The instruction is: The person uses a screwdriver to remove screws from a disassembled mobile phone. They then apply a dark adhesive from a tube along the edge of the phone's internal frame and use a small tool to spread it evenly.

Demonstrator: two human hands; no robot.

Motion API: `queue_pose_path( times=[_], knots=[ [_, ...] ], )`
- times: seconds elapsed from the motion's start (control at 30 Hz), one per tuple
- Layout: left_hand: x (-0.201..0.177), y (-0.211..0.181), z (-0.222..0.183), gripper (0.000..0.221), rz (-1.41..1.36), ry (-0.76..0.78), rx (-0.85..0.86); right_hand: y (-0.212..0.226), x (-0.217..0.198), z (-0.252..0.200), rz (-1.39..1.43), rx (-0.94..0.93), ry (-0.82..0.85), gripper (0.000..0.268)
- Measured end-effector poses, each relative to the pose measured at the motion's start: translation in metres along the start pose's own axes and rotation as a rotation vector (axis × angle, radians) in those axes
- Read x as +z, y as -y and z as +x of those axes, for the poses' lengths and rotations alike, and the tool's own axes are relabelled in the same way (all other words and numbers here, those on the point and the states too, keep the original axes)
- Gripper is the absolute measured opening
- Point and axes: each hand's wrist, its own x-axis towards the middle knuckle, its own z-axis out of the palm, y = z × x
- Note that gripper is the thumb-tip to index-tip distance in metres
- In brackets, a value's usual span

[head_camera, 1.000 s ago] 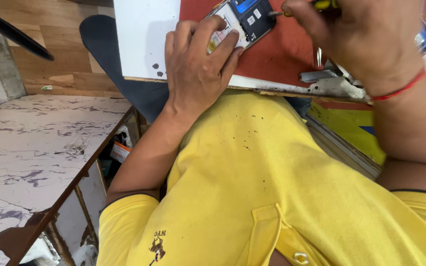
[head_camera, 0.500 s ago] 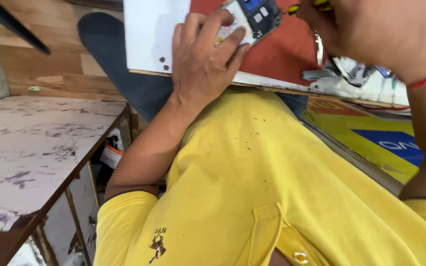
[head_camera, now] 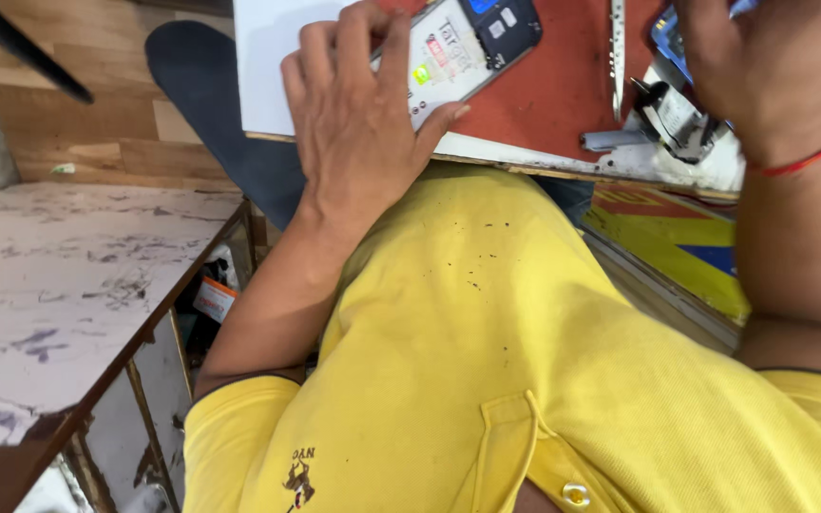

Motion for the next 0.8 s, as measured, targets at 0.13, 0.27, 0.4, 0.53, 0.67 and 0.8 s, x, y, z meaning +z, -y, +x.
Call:
queue_pose_path(
  times=[0.13,0.27,0.4,0.53,0.67,0.8],
  knots=[
    [-0.005,0.002,0.016,0.073,0.054,0.015,-0.015,0.012,0.03,-0.011,0.142,-0.057,-0.114,0.015],
    [-0.007,-0.006,0.021,0.06,-0.171,0.147,-0.078,0.028,0.041,-0.008,0.189,-0.027,-0.131,0.019],
    [-0.01,-0.01,0.014,0.035,-0.39,0.061,-0.026,0.036,0.032,0.004,0.067,-0.078,-0.13,0.02],
    [-0.013,-0.017,0.0,0.019,-0.349,-0.031,-0.055,0.047,0.021,0.005,0.117,0.052,-0.076,0.021],
    [-0.013,-0.039,-0.001,0.024,-0.397,-0.12,-0.075,0.083,0.025,0.001,1.063,0.454,0.074,0.028],
    [0.0,-0.06,-0.013,0.038,-0.427,-0.074,-0.059,0.118,0.05,-0.006,1.32,0.49,0.17,0.066]
  ],
)
